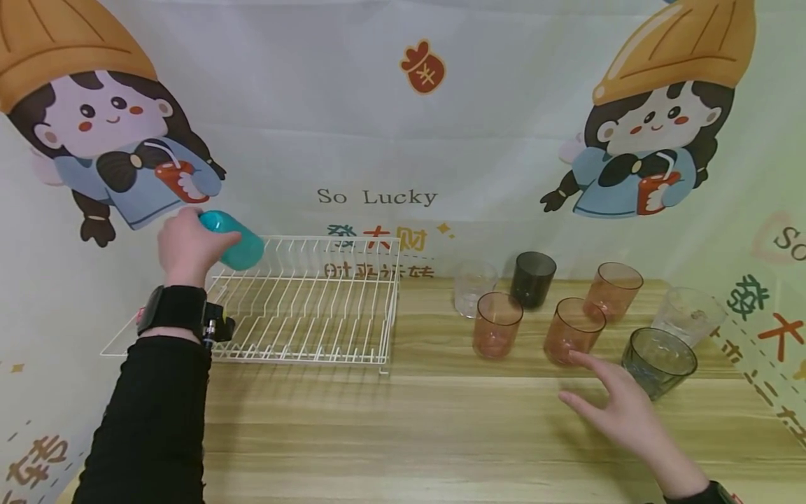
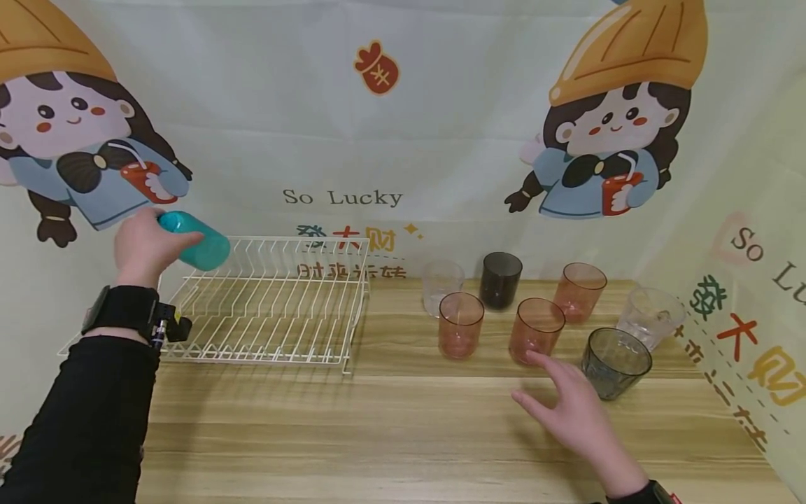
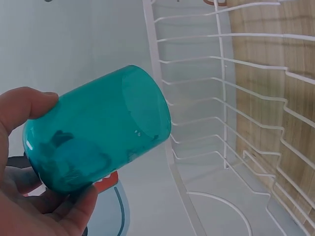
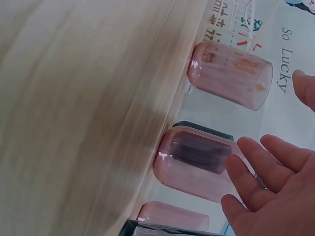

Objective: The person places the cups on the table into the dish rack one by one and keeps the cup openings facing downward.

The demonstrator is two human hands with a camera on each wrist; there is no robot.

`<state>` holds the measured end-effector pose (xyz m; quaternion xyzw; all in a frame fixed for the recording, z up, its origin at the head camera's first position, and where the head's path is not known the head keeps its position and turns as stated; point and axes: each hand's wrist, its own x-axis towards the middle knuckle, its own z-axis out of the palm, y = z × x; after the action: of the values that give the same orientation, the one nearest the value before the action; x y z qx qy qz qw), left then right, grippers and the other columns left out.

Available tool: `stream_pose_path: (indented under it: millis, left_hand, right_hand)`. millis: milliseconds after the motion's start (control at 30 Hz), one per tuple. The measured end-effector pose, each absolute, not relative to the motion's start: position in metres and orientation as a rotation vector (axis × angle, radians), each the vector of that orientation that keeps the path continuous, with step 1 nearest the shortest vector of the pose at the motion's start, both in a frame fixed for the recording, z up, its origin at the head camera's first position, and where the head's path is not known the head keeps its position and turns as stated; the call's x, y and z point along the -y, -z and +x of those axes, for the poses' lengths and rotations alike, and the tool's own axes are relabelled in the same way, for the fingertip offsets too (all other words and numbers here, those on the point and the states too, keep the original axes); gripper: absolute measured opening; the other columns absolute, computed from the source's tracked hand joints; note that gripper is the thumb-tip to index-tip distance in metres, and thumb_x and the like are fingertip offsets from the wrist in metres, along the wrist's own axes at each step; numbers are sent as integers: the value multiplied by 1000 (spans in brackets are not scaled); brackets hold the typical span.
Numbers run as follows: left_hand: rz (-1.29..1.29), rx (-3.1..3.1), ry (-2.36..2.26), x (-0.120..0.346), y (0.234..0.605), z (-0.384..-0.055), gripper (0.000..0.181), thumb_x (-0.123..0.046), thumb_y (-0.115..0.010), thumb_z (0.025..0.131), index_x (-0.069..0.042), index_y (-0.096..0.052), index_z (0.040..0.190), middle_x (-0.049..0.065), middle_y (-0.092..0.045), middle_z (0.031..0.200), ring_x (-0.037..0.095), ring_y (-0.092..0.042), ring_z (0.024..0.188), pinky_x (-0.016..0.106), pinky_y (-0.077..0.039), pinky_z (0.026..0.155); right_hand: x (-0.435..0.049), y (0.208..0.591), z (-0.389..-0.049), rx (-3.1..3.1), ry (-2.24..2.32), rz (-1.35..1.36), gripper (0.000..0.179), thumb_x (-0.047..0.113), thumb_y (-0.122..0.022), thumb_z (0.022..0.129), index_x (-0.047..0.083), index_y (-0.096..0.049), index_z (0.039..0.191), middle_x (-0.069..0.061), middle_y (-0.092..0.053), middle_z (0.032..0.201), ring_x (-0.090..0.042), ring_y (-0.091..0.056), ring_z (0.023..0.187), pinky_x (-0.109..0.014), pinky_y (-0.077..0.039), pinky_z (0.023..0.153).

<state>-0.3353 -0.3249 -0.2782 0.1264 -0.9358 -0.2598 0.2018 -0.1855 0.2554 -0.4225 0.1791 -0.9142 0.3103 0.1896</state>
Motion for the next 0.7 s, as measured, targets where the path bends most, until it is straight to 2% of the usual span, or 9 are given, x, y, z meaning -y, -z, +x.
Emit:
stream_pose_path:
  millis: [333,567,700]
  left_hand:
    - [437,2706,573,330,288,-349,70,-36,-67,86,16,-42,127,39,-47,119,56,-44,111,65,-46,87]
    - [496,2746,563,333,294,-353,69,-33,-66,87,16,-41,129,40,-45,122,57,-41,114,65,-47,86]
    - [542,2735,581,334,298,-356,69,-34,-66,87,15,-41,129,39,-45,123,57,-42,114,65,-48,85]
  right_hand:
    - [-256,418,-192,2522,-695,587,65,16,-85,74,-4,-58,130,-24,-63,123,-45,-57,107,-63,-41,90]
    - [-256,412,-197,2498,-657,609,63,15,-86,73,-2,-59,128,-21,-66,120,-42,-59,106,-60,-42,91]
    - [-253,406,-199,2505,-648,607,65,16,-86,73,-2,-59,130,-22,-64,122,-43,-59,106,-62,-42,92]
